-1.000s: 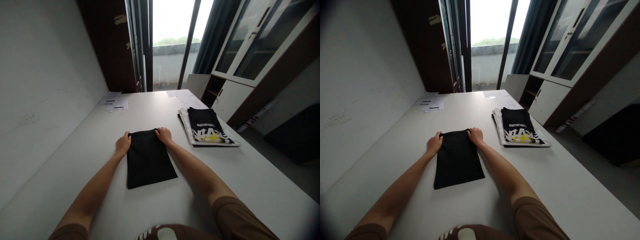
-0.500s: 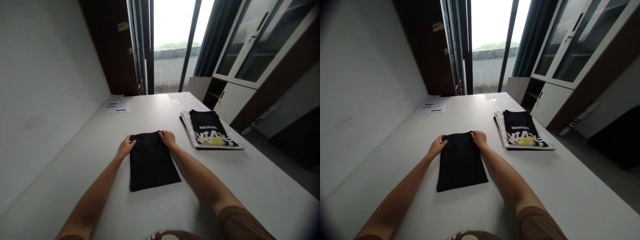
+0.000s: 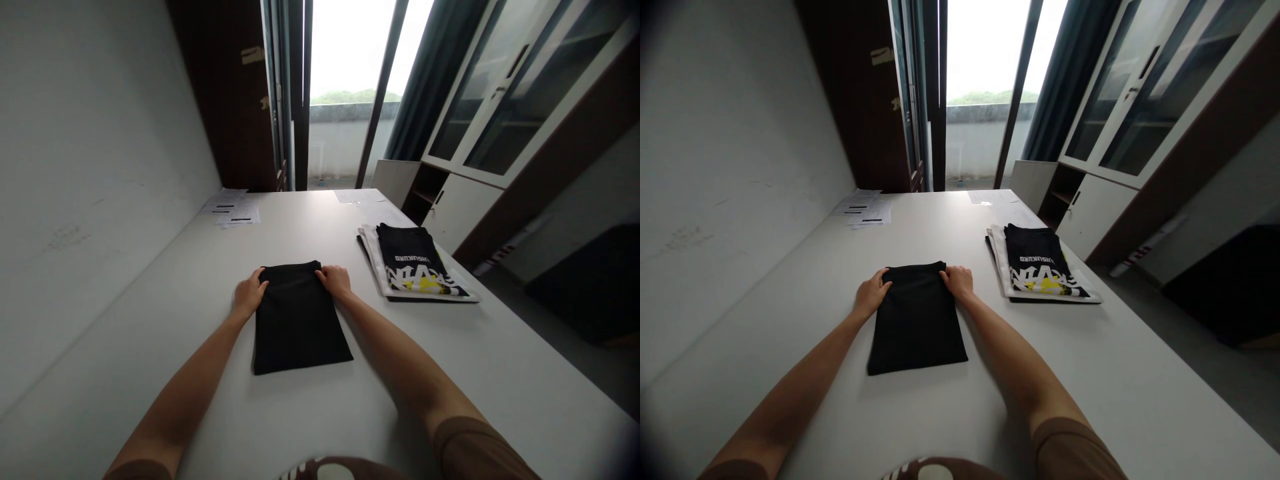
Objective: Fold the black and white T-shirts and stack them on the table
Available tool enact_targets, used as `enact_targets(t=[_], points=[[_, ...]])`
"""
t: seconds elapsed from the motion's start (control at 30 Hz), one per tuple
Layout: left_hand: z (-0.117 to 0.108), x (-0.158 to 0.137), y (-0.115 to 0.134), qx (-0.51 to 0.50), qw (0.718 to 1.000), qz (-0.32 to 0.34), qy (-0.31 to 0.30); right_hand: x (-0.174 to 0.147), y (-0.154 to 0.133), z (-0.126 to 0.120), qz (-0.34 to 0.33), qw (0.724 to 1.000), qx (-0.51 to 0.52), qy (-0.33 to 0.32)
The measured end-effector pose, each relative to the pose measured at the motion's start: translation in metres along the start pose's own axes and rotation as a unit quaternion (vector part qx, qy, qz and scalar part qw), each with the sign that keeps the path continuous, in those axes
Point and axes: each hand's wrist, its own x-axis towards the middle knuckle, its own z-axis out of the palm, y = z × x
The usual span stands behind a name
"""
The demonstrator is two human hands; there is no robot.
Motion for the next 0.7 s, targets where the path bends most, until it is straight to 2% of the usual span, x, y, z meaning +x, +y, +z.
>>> enact_targets(t=[0.1, 0.23, 0.33, 0.43, 0.57, 0.7], points=[[-0.007, -0.005, 0.01, 0.031, 0.999, 0.019, 0.019, -0.001, -0.001, 0.0, 0.001, 1.0, -0.008, -0.003], [-0.01, -0.022, 0.038, 0.036, 0.992, 0.107, 0.056, -0.003, -0.001, -0.004, 0.008, 1.0, -0.015, 0.009], [0.003, -0.039, 0.06, 0.059, 0.982, 0.177, 0.04, -0.007, -0.004, -0.01, -0.014, 0.997, -0.012, 0.072], [0.024, -0.045, 0.066, 0.089, 0.976, 0.201, 0.006, -0.012, -0.014, -0.013, -0.09, 0.991, 0.022, 0.101], [0.041, -0.034, 0.052, 0.099, 0.976, 0.19, -0.048, -0.016, -0.027, 0.002, -0.187, 0.98, 0.045, 0.043], [0.042, -0.019, 0.036, 0.101, 0.973, 0.196, -0.061, -0.011, -0.026, 0.025, -0.181, 0.982, 0.028, -0.042]])
